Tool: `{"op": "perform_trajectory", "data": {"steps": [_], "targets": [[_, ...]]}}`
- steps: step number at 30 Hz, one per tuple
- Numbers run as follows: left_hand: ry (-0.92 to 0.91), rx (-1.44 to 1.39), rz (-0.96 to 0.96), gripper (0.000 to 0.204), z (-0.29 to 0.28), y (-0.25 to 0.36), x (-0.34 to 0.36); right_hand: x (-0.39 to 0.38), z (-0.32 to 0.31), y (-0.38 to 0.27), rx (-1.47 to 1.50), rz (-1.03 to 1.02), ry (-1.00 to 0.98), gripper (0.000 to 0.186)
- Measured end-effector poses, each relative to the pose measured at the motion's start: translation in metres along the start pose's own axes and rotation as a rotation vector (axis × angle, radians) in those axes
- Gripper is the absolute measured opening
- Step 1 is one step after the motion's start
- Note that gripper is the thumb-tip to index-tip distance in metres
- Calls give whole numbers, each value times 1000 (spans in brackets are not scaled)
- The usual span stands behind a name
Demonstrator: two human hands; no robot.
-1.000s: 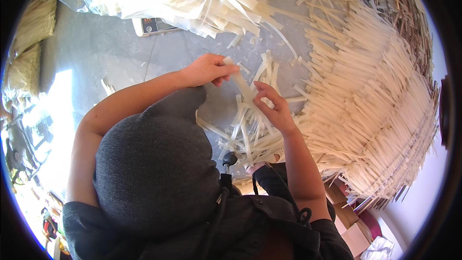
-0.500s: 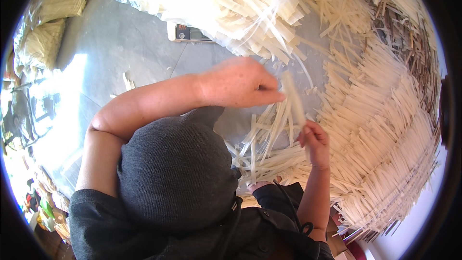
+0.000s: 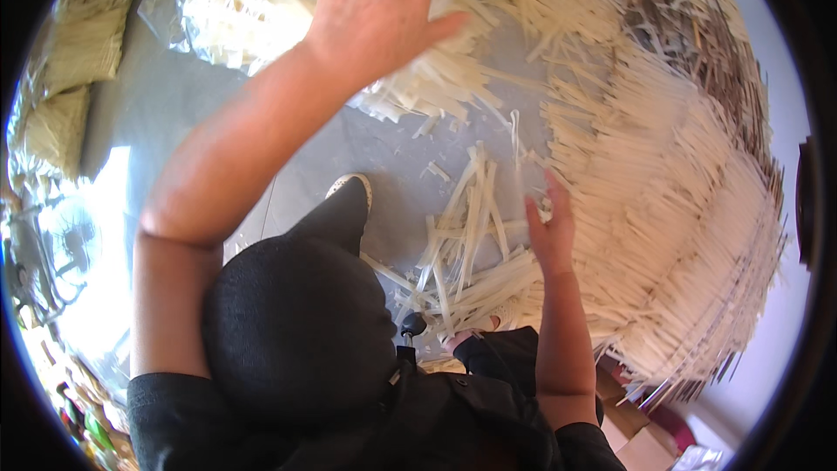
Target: The person gathers bundles of dried noodles from the floor, weighs them on a scale, and places them into plastic bags.
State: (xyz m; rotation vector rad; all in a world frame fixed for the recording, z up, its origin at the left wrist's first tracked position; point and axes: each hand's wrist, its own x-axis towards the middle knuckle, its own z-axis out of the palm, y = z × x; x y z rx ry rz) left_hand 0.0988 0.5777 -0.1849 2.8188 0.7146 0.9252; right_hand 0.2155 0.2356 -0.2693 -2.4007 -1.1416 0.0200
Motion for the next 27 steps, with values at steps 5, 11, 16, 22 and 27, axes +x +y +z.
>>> {"op": "perform_trajectory", "data": {"steps": [5, 11, 16, 22, 27], "targets": [[-545, -182, -176, 23, 40, -18, 44, -65, -29, -15, 356, 431, -266, 28], [-126, -687, -373, 27, -63, -45, 83, -111, 1, -11, 859, 602, -242, 23], [30, -1133, -274, 17, -202, 3, 83, -90, -28, -52, 1383, 831, -252, 39], [6, -1512, -435, 16, -236, 51, 41, -48, -98, -111, 1833, 483, -41, 71], [-215, -1445, -634, 15, -181, 55, -42, -79, -114, -123, 1812, 561, -63, 68]]}}
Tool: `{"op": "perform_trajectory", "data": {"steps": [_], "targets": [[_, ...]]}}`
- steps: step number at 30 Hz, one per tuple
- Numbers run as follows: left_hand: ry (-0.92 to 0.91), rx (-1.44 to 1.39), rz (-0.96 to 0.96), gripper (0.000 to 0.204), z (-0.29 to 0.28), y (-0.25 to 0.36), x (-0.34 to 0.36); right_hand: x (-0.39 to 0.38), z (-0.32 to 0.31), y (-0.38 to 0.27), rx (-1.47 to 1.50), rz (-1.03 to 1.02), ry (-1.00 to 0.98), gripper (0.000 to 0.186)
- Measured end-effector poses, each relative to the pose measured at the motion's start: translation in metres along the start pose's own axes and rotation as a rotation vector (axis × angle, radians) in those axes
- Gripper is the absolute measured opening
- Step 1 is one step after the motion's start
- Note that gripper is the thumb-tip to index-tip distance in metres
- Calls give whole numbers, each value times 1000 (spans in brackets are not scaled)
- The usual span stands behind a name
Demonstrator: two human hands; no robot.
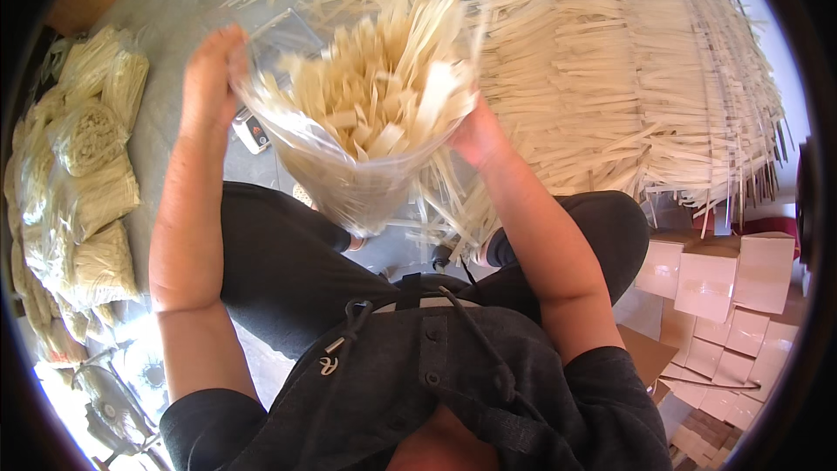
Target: The person gathers bundles of dried noodles from the floor, weighs them on a scale, and places them into plastic bags.
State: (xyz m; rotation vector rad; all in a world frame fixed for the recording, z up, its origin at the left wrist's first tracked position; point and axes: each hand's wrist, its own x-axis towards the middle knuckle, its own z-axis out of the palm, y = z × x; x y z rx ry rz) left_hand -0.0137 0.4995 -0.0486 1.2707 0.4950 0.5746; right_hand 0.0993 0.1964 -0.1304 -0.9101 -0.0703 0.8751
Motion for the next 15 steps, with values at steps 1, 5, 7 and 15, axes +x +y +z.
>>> {"op": "perform_trajectory", "data": {"steps": [1, 5, 7, 15], "targets": [[-77, 55, -78, 16, 4, -7, -11, -9, 0, 3, -26, 12, 58, 66], [-257, 279, -284, 23, 25, -11, -39, -2, -38, 15, -273, -26, 0, 76], [-257, 429, -278, 31, 32, -2, -47, -3, -38, 9, -365, -28, 15, 78], [-227, 686, -172, 32, 19, 7, -34, -40, -4, -53, -931, 94, 110, 53]]}}
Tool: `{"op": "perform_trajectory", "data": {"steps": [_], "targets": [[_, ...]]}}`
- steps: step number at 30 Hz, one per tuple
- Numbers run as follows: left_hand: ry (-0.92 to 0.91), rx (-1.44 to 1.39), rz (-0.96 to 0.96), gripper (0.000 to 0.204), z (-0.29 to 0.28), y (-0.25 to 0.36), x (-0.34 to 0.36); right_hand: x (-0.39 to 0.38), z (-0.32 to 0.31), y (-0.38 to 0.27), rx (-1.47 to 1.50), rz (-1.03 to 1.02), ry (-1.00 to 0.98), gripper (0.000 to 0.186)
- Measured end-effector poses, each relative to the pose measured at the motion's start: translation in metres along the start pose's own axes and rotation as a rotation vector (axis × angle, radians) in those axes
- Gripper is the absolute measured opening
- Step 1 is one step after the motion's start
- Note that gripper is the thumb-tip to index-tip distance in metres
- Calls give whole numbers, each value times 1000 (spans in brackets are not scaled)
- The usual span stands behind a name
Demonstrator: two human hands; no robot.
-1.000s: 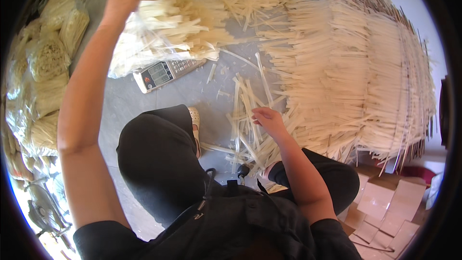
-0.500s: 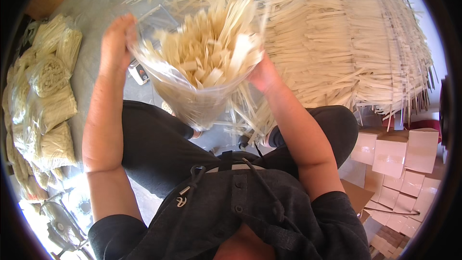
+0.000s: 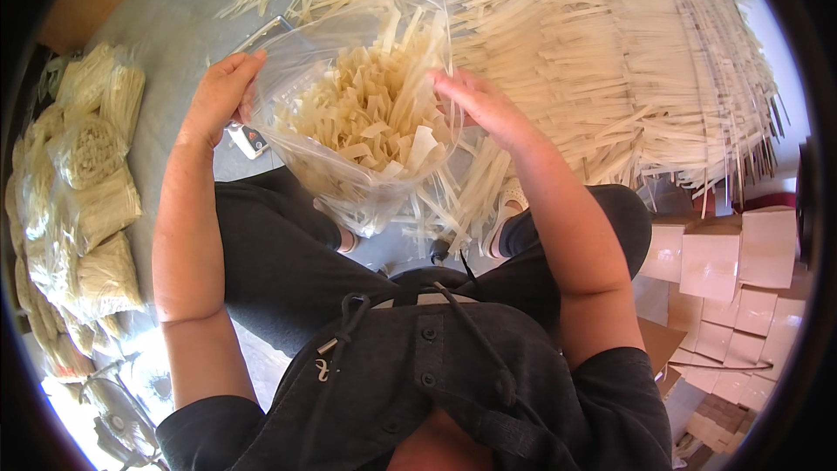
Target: The person gathers bundles of dried noodles from the floor, weighs them on a scale, and places them into plastic bags.
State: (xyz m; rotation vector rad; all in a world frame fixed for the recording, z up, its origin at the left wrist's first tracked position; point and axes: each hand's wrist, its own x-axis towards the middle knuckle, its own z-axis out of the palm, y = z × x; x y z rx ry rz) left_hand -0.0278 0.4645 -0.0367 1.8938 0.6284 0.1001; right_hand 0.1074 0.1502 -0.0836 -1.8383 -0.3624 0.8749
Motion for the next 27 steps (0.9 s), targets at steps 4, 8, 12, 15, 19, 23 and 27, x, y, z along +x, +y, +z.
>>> {"op": "perform_trajectory", "data": {"steps": [4, 8, 12, 15, 19, 23, 27], "targets": [[-15, 21, 4, 33, -2, 5, 5, -9, -16, 15, -151, -11, 116, 36], [-120, 54, 25, 33, 7, 13, 8, -17, -39, 23, -209, 25, 196, 32], [-400, -77, 93, 32, 40, 25, 31, -27, -71, 42, 126, -44, 325, 34], [-498, -142, 125, 30, 84, 32, 48, -37, -99, 49, 243, 15, 462, 32], [-566, -232, 103, 29, 136, 54, 28, -65, -143, 50, 205, 42, 594, 33], [-522, -274, 92, 32, 137, 61, 18, -88, -150, 30, 46, -42, 557, 38], [-506, -303, 50, 32, 142, 53, 7, -85, -124, 27, 125, -132, 511, 41]]}}
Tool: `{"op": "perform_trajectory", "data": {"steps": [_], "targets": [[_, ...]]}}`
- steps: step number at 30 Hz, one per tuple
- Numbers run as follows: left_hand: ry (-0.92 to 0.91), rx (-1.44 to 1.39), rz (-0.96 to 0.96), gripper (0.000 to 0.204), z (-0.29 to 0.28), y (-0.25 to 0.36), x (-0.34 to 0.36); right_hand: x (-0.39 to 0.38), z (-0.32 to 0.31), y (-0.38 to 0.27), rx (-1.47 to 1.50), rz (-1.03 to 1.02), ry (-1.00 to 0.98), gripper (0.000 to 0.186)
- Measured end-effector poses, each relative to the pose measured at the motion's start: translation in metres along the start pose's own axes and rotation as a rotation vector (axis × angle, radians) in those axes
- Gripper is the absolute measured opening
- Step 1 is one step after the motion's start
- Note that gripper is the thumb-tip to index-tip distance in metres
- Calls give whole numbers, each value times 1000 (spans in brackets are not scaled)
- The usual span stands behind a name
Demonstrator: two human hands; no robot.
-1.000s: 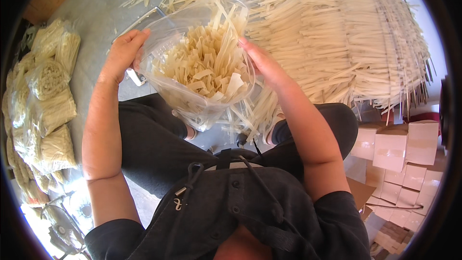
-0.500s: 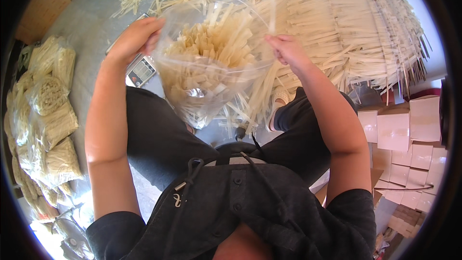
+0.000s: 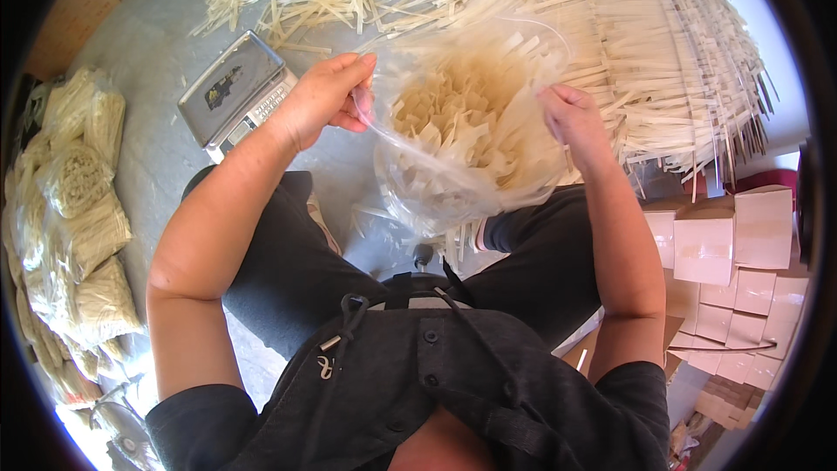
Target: The person gathers bundles of dried noodles from the floor, weighs them on a scale, and places them into plastic bags.
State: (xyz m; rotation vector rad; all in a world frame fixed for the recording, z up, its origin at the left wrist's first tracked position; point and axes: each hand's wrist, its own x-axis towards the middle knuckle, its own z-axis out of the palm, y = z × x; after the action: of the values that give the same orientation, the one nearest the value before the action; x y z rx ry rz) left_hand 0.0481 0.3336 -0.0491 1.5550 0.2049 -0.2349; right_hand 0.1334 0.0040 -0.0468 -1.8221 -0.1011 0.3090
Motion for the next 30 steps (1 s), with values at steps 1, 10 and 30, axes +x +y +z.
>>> {"op": "perform_trajectory", "data": {"steps": [1, 10, 30], "targets": [[27, -17, 61, 31, 2, 3, -4, 1, 5, -4, 69, -22, -17, 41], [219, -212, 396, 32, -44, 45, -66, -33, 20, -73, 404, -481, -79, 31], [218, 443, 10, 33, -72, -4, -69, -9, 38, -39, -122, -38, -164, 36]]}}
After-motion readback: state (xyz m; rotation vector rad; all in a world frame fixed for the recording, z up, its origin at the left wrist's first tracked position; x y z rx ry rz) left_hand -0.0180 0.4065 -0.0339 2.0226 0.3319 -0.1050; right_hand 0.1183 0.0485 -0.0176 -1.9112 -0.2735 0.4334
